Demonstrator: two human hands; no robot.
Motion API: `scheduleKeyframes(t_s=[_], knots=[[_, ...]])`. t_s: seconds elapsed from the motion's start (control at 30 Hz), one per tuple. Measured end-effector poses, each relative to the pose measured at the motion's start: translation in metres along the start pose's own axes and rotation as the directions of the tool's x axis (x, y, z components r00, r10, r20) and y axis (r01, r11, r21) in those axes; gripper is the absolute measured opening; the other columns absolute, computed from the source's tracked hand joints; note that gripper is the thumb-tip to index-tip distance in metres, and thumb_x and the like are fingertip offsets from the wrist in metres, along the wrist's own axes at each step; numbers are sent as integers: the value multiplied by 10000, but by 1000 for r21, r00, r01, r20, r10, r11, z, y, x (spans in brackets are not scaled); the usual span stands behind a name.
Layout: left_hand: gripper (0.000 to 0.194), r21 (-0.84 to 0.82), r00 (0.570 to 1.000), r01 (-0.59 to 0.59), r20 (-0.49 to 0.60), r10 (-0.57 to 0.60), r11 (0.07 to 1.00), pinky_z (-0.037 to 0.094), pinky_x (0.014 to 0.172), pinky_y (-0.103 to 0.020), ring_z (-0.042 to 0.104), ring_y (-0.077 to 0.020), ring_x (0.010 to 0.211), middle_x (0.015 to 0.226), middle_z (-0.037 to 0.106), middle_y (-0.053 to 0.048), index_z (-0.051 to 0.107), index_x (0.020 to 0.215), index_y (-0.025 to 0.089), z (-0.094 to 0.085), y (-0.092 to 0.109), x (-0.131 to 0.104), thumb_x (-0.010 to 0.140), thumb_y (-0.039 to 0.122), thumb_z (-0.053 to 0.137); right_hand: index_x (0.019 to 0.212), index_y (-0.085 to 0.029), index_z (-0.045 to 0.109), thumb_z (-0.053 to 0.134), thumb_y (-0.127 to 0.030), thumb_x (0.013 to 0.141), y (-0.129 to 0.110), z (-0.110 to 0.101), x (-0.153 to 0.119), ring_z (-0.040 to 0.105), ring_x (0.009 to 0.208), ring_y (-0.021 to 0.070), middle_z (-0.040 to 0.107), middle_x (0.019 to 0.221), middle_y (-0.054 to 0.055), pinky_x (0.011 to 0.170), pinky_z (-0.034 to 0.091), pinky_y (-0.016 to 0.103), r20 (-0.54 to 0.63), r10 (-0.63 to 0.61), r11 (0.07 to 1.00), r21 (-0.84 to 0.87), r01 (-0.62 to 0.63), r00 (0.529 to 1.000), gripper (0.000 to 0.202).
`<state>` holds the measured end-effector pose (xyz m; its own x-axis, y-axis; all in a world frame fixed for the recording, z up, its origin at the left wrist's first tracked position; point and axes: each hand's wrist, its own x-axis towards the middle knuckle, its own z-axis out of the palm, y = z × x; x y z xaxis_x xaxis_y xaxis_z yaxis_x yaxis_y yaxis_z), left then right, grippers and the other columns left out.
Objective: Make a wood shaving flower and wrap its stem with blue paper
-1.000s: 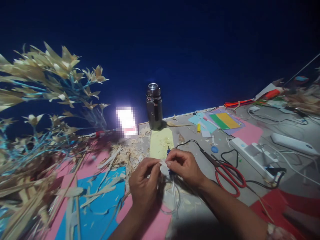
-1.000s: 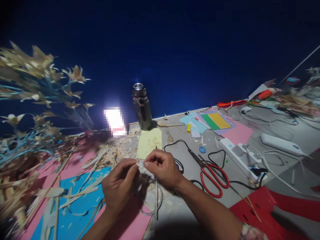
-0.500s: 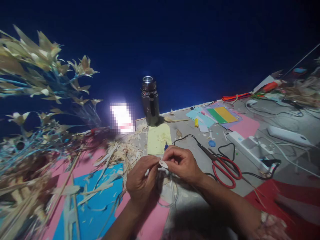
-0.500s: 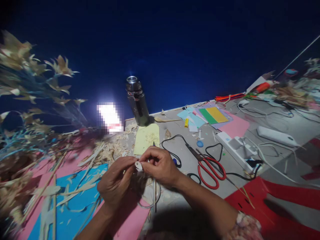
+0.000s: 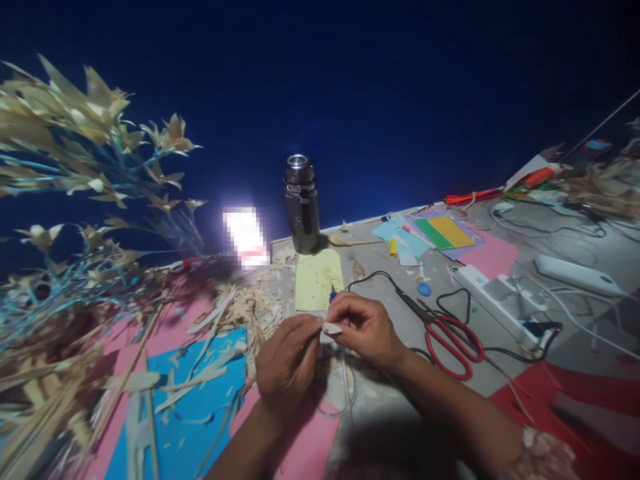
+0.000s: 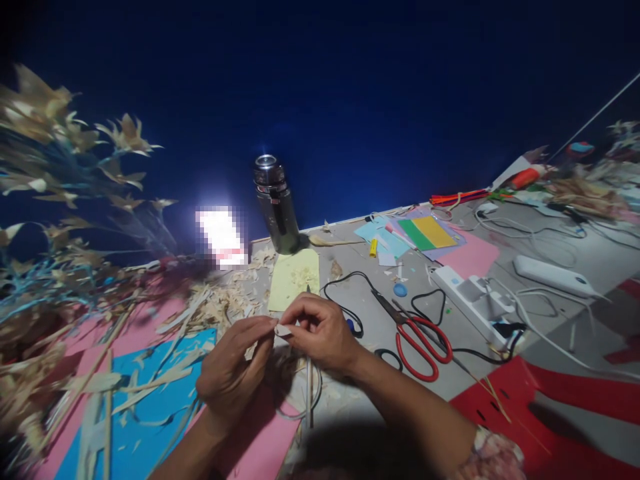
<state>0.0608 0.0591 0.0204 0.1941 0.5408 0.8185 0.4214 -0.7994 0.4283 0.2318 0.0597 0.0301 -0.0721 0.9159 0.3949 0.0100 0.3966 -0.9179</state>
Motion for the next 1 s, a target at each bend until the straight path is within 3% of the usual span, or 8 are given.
scheduleKeyframes(t_s=[0.43, 0.8, 1.0], knots=[[141, 121, 998, 52, -49, -47, 991, 573, 655, -244, 730, -161, 698, 777, 743, -22, 658, 914, 195, 5, 8, 5, 900, 59, 626, 791, -188, 712, 807, -250, 732, 7, 9, -4, 426, 594, 100, 582, 738, -24, 537, 320, 228, -72, 146, 988, -33, -149, 987, 128], [107, 214, 998, 70, -17, -68, 974, 552, 659, -266, 723, -178, 744, 796, 735, -36, 650, 943, 188, 8, 2, -2, 917, 85, 646, 768, -181, 662, 702, -312, 770, 4, 15, -5, 412, 586, 114, 500, 657, -41, 547, 330, 243, -101, 250, 968, -9, -253, 963, 137], [97, 280, 998, 52, 9, -57, 959, 537, 665, -291, 716, -192, 727, 776, 734, -33, 643, 924, 196, 8, 3, -1, 948, 112, 599, 795, -187, 662, 745, -315, 729, 6, 17, -5, 375, 569, 115, 433, 608, -66, 524, 298, 238, -119, 284, 956, -48, -291, 952, 166]])
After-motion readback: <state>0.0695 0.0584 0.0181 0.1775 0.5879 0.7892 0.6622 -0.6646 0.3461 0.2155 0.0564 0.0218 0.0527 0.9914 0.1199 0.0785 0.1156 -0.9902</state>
